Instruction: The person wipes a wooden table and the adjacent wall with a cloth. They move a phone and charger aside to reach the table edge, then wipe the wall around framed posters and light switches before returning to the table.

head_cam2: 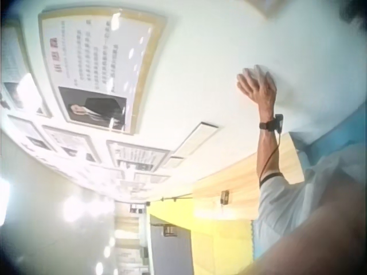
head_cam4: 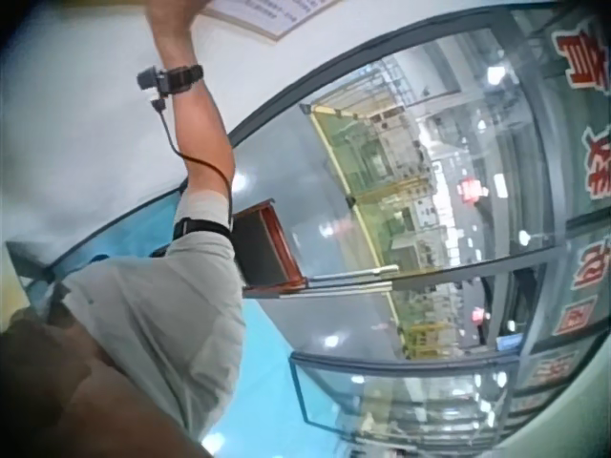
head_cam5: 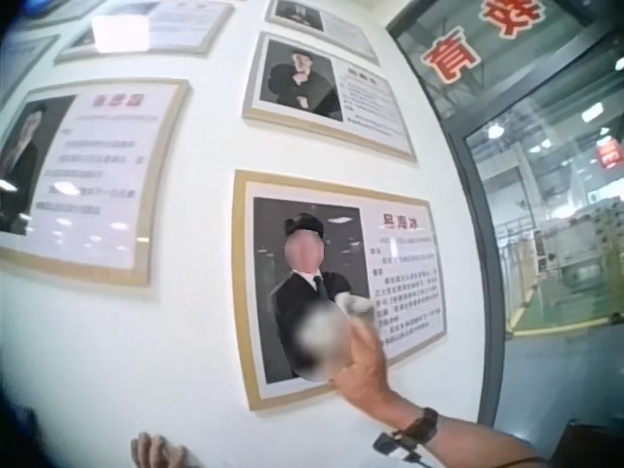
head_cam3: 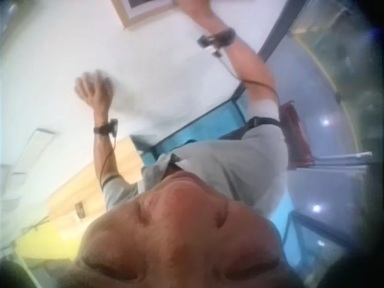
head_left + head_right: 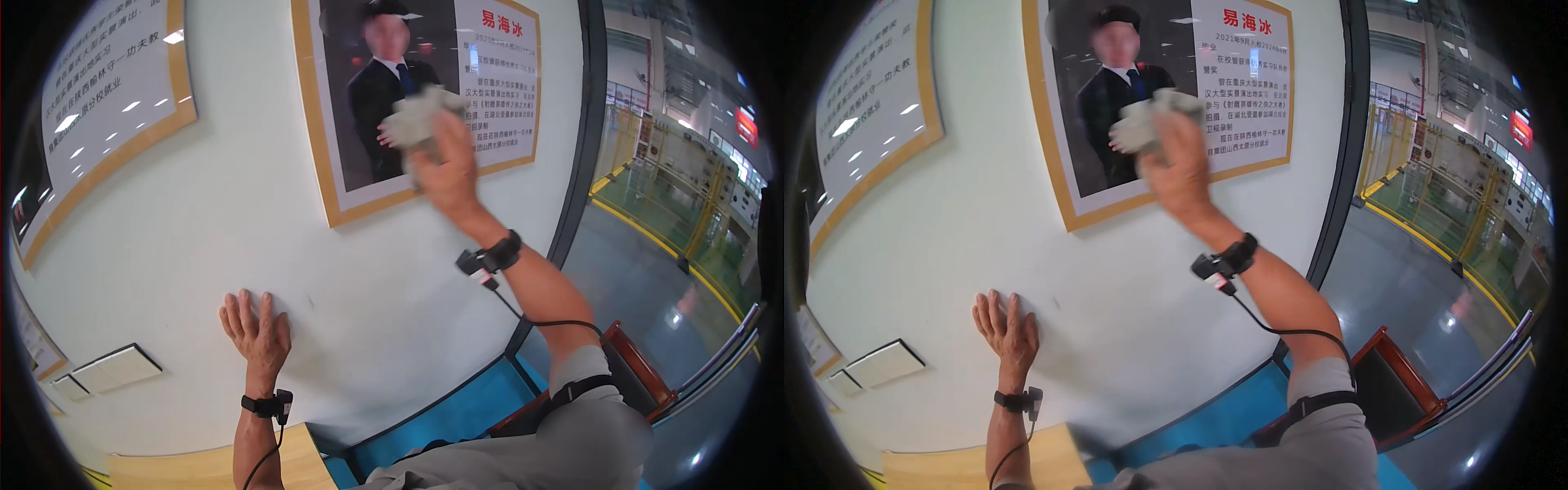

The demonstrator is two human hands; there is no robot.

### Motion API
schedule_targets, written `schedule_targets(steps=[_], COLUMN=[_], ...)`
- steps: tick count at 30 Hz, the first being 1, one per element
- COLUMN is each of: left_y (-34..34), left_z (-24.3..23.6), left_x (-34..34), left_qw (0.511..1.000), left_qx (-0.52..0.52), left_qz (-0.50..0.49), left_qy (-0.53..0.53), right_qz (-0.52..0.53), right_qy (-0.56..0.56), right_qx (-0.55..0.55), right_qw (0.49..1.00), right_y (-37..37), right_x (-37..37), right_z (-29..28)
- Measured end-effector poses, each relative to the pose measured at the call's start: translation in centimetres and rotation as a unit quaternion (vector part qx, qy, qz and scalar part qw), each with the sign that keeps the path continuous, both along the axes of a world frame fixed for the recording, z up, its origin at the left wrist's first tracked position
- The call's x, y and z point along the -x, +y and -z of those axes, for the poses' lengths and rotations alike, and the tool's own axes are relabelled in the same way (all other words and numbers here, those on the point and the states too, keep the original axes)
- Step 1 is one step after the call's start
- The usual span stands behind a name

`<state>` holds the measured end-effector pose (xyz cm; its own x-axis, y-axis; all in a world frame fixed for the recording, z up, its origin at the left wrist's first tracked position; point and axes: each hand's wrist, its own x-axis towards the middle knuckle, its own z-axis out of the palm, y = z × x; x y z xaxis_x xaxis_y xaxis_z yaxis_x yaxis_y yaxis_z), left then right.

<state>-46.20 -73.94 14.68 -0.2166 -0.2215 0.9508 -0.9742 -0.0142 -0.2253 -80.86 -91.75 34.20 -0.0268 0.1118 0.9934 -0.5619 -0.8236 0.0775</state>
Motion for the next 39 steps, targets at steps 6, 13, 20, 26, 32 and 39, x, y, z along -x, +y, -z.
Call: schedule_targets(steps=[6,13,20,26,32,39], left_y=[0.0,-0.2,-0.5,-0.1,-0.2,-0.5], left_z=[-0.2,-0.3,0.2,-0.1,0.2,0.2], left_x=[-0.2,-0.2,-0.2,-0.3,-0.2,-0.4], left_qw=[1.000,1.000,1.000,1.000,1.000,1.000], left_qx=[-0.001,0.009,0.012,0.014,0.004,0.015], left_qz=[0.009,0.004,-0.002,-0.011,-0.008,0.006], left_qy=[-0.002,-0.012,-0.019,-0.017,-0.022,-0.017], right_qz=[-0.034,0.034,0.119,0.129,0.123,0.116], right_qy=[0.201,0.085,-0.078,-0.216,-0.325,-0.218], right_qx=[0.110,0.160,0.047,-0.104,-0.242,-0.119], right_qw=[0.973,0.983,0.989,0.962,0.906,0.962], right_y=[5.0,-0.5,-7.9,-12.3,-15.6,-11.5], right_x=[-7.9,-3.0,7.0,14.4,18.7,10.7], right_z=[-1.5,-9.2,-13.2,-12.3,-11.2,-17.3])
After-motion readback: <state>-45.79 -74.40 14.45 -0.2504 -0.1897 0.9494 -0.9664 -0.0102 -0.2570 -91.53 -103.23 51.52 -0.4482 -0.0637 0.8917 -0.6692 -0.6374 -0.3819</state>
